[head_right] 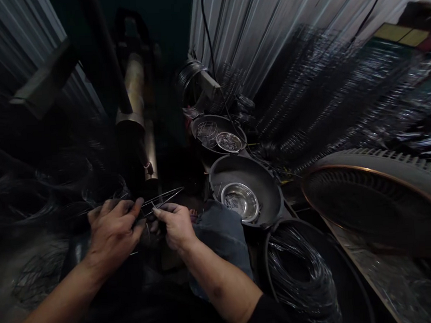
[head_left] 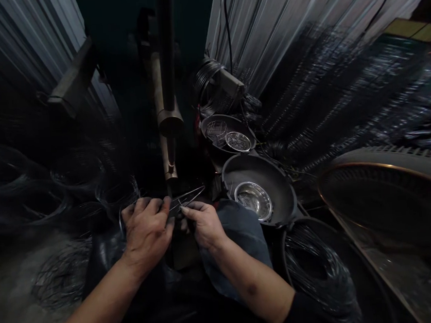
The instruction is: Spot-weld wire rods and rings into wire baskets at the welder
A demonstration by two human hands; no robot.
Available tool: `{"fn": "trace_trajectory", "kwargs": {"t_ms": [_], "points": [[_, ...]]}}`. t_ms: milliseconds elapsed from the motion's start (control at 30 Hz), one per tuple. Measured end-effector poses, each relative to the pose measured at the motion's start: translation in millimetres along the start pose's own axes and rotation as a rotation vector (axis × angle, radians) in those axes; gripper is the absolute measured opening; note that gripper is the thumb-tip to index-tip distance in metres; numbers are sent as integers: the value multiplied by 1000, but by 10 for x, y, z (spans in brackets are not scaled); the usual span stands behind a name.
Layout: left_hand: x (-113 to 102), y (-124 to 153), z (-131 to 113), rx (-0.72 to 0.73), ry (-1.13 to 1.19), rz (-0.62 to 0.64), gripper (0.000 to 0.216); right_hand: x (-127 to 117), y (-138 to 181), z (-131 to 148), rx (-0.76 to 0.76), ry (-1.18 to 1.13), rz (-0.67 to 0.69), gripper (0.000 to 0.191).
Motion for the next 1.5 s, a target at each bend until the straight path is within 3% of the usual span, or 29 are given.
{"fn": "trace_trajectory", "kwargs": {"t_ms": [333,800,1200,1500], "points": [[-119,-231,84,73,-83,-64,34,117,-244,77,-105,-43,-2,27],[-243,-712,275,42,-46,88,25,310,-558,354,-166,-53,-1,20],[-271,-828,293,44,-23,118,23,355,-600,422,-192,-34,9,16],[-255,-862,313,31,-26,159,25,277,-512,323,-191,-7,5,29]]}}
Point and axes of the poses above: each hand's wrist, its own y-axis away from the middle knuckle, its own x-axis out of the palm, z = x × y, the point moved 6 cm from there along -y, towards the middle knuckle, and after that the axes turned 6 degrees about z, right-handed, at the moved point
